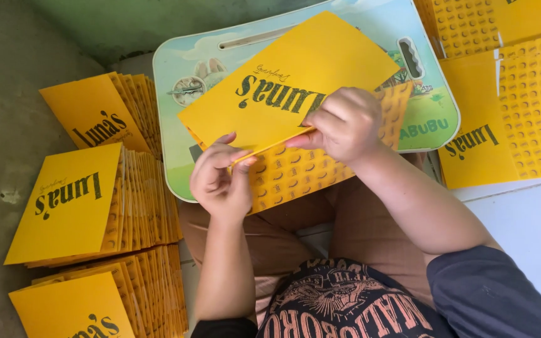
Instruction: Folding and assembling yellow paper bags on a small portable table.
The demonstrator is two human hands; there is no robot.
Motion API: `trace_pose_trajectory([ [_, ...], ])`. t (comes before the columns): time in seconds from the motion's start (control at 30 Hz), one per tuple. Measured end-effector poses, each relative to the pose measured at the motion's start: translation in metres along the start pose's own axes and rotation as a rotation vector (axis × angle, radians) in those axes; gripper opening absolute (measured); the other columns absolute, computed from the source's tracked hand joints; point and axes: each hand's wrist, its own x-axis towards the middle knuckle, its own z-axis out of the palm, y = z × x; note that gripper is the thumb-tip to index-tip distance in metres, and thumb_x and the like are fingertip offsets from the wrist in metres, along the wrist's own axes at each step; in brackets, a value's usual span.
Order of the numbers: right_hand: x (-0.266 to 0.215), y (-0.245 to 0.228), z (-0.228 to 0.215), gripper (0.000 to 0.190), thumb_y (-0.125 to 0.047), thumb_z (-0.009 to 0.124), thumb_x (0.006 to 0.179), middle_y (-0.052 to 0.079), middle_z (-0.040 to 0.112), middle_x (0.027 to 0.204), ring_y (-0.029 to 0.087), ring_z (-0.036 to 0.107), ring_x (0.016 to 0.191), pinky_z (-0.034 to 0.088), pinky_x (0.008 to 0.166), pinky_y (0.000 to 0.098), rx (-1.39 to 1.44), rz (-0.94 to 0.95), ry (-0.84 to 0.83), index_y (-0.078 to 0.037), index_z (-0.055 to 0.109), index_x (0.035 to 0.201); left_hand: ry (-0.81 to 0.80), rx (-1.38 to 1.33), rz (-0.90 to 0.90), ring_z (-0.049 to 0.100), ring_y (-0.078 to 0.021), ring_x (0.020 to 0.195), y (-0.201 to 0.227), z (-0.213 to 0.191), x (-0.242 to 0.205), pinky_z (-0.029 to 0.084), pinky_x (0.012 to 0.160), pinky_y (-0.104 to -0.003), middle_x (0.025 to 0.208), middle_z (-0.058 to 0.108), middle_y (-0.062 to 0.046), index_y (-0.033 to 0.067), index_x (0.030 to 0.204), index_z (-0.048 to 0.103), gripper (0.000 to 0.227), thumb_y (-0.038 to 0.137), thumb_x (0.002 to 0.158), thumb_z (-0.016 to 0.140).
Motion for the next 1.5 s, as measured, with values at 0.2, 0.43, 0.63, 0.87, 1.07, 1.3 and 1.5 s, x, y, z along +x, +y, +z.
trace_pose_trajectory([
  [0.2, -0.011, -0.005, -0.005, 0.056, -0.057, 0.078, 0.091, 0.000, 0.042, 0.058, 0.018, 0.042, 0.048, 0.041, 0.047, 0.0313, -0.004, -0.011, 0.031, -0.010, 0.060, 0.065, -0.001, -0.044, 0.002, 0.062, -0.0178, 0.067, 0.006, 0.005, -0.005, 0.054, 0.100, -0.056, 0.071, 0.066, -0.009, -0.0009, 0.086, 0.074, 0.008, 0.004, 0.088, 0.079],
  [0.43, -0.053, 0.023, -0.001, 0.060, -0.058, 0.075, 0.093, 0.000, 0.036, 0.057, 0.018, 0.039, 0.047, 0.039, 0.047, 0.0326, -0.037, -0.007, 0.023, -0.010, 0.056, 0.063, 0.011, -0.050, 0.014, 0.060, -0.0186, 0.064, 0.003, -0.005, -0.007, 0.053, 0.101, -0.058, 0.070, 0.066, -0.010, -0.0021, 0.084, 0.072, 0.009, 0.002, 0.088, 0.079],
  [0.63, -0.060, 0.039, -0.013, 0.058, -0.060, 0.068, 0.099, 0.002, 0.038, 0.061, 0.023, 0.043, 0.050, 0.040, 0.050, 0.0358, -0.105, -0.025, 0.009, -0.011, 0.061, 0.069, 0.062, -0.065, -0.044, 0.061, -0.0174, 0.068, -0.003, -0.022, -0.008, 0.051, 0.105, -0.057, 0.074, 0.066, -0.010, -0.0013, 0.087, 0.071, 0.009, 0.002, 0.090, 0.078],
  [0.87, -0.048, 0.027, -0.016, 0.053, -0.060, 0.074, 0.092, -0.001, 0.037, 0.060, 0.020, 0.041, 0.049, 0.040, 0.051, 0.0324, -0.037, 0.057, -0.035, -0.013, 0.063, 0.071, 0.076, -0.014, -0.133, 0.062, -0.0184, 0.074, -0.024, -0.027, -0.015, 0.048, 0.109, -0.056, 0.076, 0.066, -0.011, -0.0033, 0.089, 0.070, 0.012, 0.003, 0.089, 0.080],
  [1.07, -0.039, 0.020, -0.017, 0.044, -0.049, 0.082, 0.089, -0.001, 0.038, 0.059, 0.020, 0.042, 0.049, 0.041, 0.051, 0.0312, -0.020, 0.078, -0.163, -0.012, 0.067, 0.071, 0.067, 0.136, -0.221, 0.064, -0.0258, 0.098, -0.026, -0.031, -0.015, 0.039, 0.116, -0.053, 0.092, 0.065, -0.013, -0.0020, 0.097, 0.068, 0.014, 0.003, 0.090, 0.080],
  [1.3, -0.031, 0.028, -0.021, 0.040, -0.039, 0.086, 0.094, 0.000, 0.037, 0.058, 0.021, 0.042, 0.048, 0.040, 0.049, 0.0314, 0.009, 0.221, -0.208, -0.010, 0.067, 0.073, 0.418, 0.107, -0.664, -0.009, -0.0441, 0.155, -0.069, -0.035, -0.076, 0.000, 0.124, -0.061, 0.162, 0.004, -0.037, 0.0062, 0.163, 0.014, 0.101, 0.000, 0.091, 0.085],
  [1.5, -0.029, 0.022, -0.008, 0.036, -0.036, 0.086, 0.096, -0.001, 0.040, 0.060, 0.020, 0.045, 0.050, 0.043, 0.050, 0.0309, -0.057, 0.313, -0.227, -0.012, 0.069, 0.075, 0.562, -0.650, -1.075, 0.060, -0.0321, 0.125, -0.072, 0.018, -0.109, 0.052, 0.101, -0.051, 0.135, 0.060, -0.013, 0.0101, 0.140, 0.043, 0.053, 0.009, 0.095, 0.072],
])
